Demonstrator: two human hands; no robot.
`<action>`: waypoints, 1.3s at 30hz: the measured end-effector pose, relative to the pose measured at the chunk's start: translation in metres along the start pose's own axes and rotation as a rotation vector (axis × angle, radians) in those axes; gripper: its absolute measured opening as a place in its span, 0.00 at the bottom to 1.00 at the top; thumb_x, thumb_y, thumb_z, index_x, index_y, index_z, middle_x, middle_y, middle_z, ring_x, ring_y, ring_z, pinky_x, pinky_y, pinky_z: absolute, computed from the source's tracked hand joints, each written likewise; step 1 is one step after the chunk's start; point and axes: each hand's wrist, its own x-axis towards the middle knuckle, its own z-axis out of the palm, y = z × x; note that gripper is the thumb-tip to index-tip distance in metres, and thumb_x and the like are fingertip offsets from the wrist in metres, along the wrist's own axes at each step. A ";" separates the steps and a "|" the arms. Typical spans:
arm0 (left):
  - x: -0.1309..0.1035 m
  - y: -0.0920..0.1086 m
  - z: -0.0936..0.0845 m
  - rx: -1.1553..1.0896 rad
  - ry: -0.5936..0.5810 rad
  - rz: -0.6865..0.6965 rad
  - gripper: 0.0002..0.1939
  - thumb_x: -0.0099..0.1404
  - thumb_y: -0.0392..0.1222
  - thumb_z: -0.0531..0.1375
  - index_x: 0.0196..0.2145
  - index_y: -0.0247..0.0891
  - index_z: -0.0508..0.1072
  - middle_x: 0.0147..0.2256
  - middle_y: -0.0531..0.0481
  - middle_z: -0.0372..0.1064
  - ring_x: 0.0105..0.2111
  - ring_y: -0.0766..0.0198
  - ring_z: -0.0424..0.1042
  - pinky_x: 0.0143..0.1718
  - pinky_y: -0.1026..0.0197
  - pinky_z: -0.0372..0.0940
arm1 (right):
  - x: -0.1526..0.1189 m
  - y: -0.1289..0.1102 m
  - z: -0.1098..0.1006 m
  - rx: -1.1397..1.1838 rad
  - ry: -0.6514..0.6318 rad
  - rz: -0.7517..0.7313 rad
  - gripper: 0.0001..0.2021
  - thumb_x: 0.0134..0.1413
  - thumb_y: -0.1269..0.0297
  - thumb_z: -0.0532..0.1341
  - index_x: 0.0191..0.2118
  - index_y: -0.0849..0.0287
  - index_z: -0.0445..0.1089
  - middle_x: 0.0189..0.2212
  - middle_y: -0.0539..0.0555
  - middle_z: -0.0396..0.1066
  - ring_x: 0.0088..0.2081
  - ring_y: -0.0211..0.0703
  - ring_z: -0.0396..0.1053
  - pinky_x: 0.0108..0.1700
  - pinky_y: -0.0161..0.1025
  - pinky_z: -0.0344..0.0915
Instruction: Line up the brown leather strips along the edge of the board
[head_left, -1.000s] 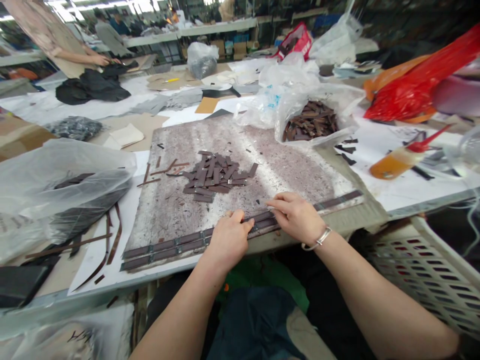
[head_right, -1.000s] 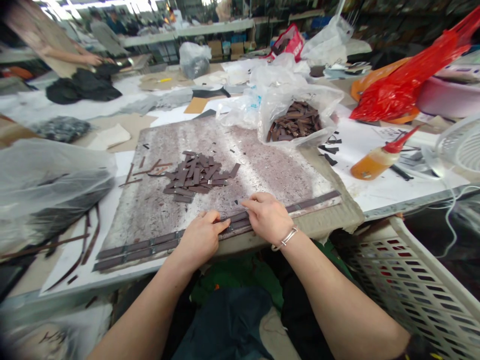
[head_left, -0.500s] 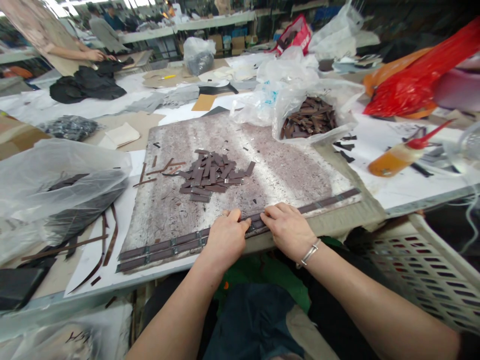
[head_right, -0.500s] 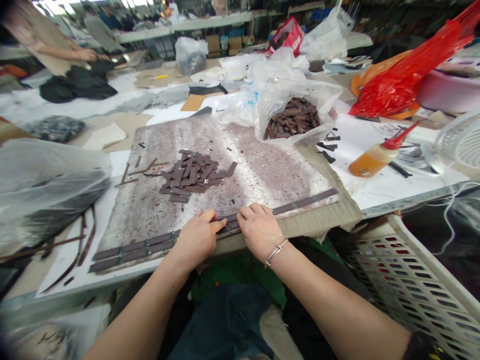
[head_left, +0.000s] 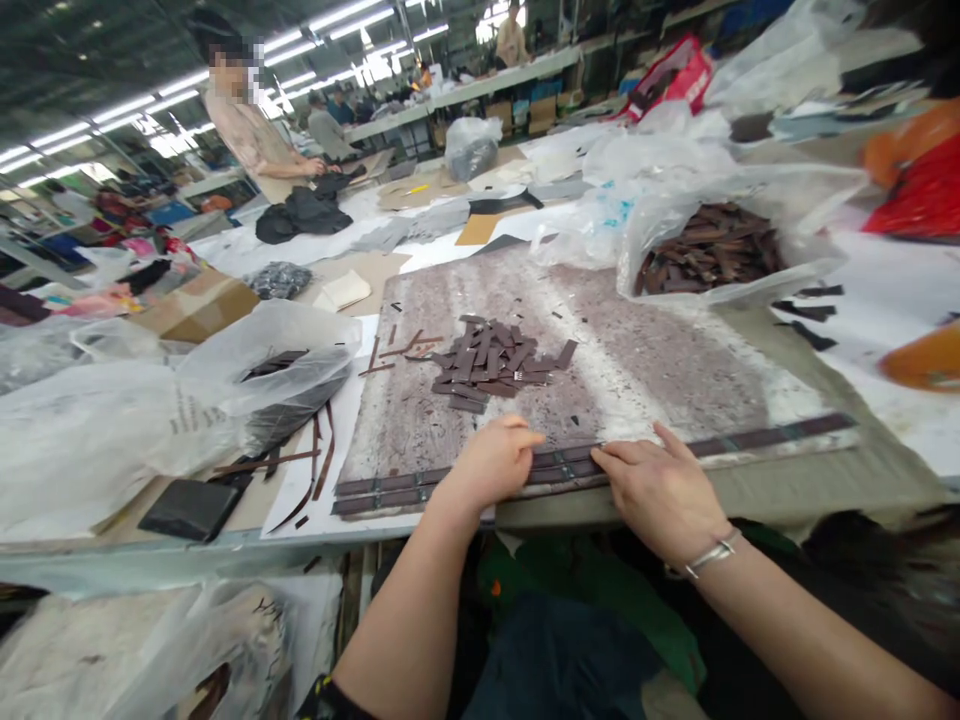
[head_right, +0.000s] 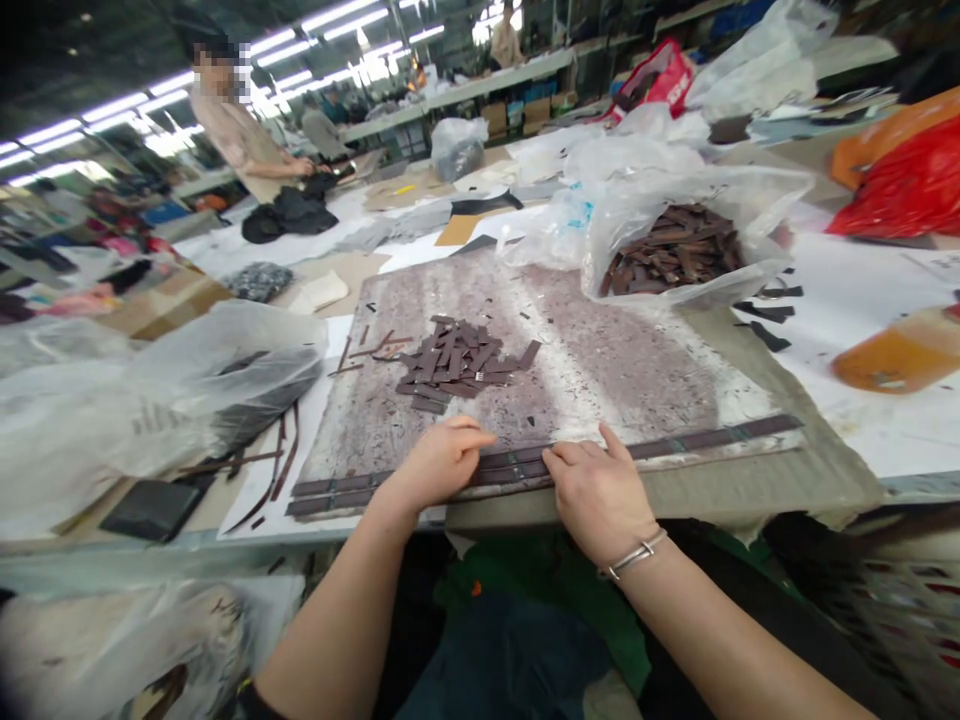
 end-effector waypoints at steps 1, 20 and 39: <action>0.001 -0.012 -0.006 0.005 0.082 -0.070 0.19 0.61 0.30 0.50 0.43 0.40 0.75 0.38 0.49 0.70 0.38 0.65 0.68 0.44 0.64 0.63 | 0.001 -0.002 -0.002 -0.019 -0.025 -0.001 0.13 0.52 0.76 0.54 0.39 0.58 0.73 0.35 0.53 0.72 0.38 0.46 0.66 0.60 0.52 0.40; 0.004 -0.067 -0.025 0.152 0.106 -0.454 0.04 0.58 0.40 0.56 0.30 0.39 0.69 0.30 0.50 0.69 0.34 0.58 0.68 0.38 0.58 0.61 | 0.002 0.033 -0.001 0.570 0.374 0.220 0.13 0.56 0.68 0.54 0.44 0.57 0.73 0.40 0.54 0.73 0.42 0.42 0.69 0.48 0.39 0.65; 0.033 0.048 0.039 -0.157 0.027 0.114 0.15 0.63 0.31 0.49 0.39 0.37 0.75 0.38 0.47 0.70 0.39 0.62 0.67 0.43 0.60 0.63 | 0.000 0.075 -0.006 0.891 0.079 0.609 0.12 0.49 0.56 0.61 0.36 0.57 0.72 0.17 0.46 0.69 0.22 0.38 0.69 0.27 0.33 0.63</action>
